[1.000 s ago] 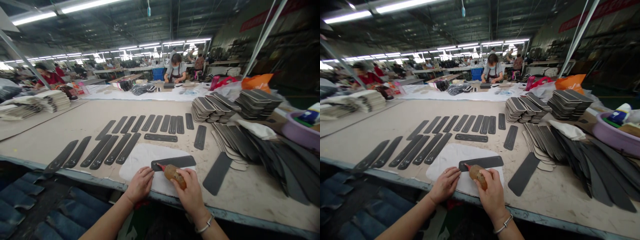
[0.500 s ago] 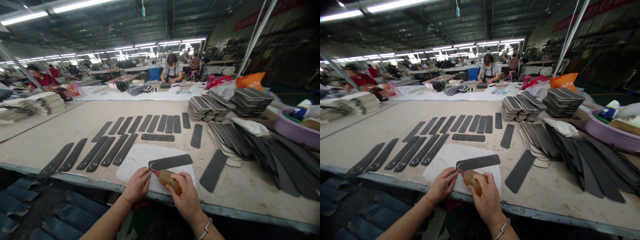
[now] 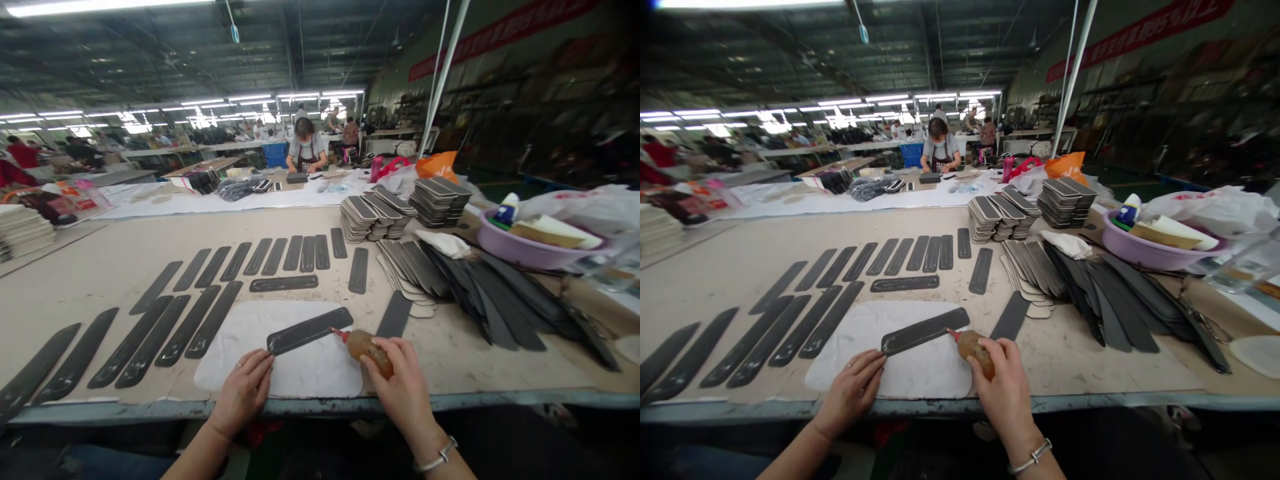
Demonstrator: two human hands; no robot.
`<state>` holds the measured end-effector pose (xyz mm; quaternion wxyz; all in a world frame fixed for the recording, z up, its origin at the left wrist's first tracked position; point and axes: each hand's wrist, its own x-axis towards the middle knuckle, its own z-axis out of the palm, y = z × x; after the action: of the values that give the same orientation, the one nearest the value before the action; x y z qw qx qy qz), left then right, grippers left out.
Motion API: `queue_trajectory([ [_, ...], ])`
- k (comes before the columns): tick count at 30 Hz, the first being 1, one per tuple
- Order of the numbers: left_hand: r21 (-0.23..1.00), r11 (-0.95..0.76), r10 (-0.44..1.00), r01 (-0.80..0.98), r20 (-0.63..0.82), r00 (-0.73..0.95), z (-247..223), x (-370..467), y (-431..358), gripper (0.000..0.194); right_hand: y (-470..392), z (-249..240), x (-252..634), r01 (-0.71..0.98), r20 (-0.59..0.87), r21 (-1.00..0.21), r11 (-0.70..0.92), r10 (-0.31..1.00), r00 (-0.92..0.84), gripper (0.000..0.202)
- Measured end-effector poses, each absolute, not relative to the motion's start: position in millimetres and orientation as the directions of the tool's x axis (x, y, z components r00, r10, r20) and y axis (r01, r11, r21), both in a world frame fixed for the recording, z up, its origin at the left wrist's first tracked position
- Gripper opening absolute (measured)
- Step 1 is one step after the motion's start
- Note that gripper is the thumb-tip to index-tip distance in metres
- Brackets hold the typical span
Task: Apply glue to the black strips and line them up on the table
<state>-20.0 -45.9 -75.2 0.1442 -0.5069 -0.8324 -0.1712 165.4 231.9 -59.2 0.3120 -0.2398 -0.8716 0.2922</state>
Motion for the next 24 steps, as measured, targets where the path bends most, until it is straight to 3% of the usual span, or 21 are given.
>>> queue_trajectory([
  [6, 0.155, 0.441, 0.792, 0.884, 0.396, -0.464, -77.2, -21.3, -46.3, 0.025, 254.1, -61.7, 172.1, 0.29, 0.483, -0.614, 0.734, 0.64, -0.598, 0.033],
  [11, 0.163, 0.435, 0.786, 0.886, 0.411, -0.462, -74.5, -20.0, -44.0, 0.024, 230.3, -61.0, 159.1, 0.135, 0.509, -0.679, 0.721, 0.596, -0.621, 0.029],
  [16, 0.157, 0.442, 0.792, 0.883, 0.394, -0.467, -74.8, -20.5, -44.8, 0.023, 185.9, -59.4, 137.0, 0.015, 0.412, -0.751, 0.66, 0.486, -0.77, 0.028],
  [20, 0.147, 0.446, 0.802, 0.883, 0.372, -0.467, -79.2, -22.5, -47.9, 0.024, 183.7, -63.5, 134.0, 0.034, 0.383, -0.754, 0.656, 0.48, -0.789, 0.028],
  [24, 0.147, 0.445, 0.807, 0.883, 0.362, -0.467, -82.2, -23.3, -49.3, 0.024, 218.8, -73.2, 146.2, 0.148, 0.419, -0.711, 0.687, 0.583, -0.696, 0.028],
])
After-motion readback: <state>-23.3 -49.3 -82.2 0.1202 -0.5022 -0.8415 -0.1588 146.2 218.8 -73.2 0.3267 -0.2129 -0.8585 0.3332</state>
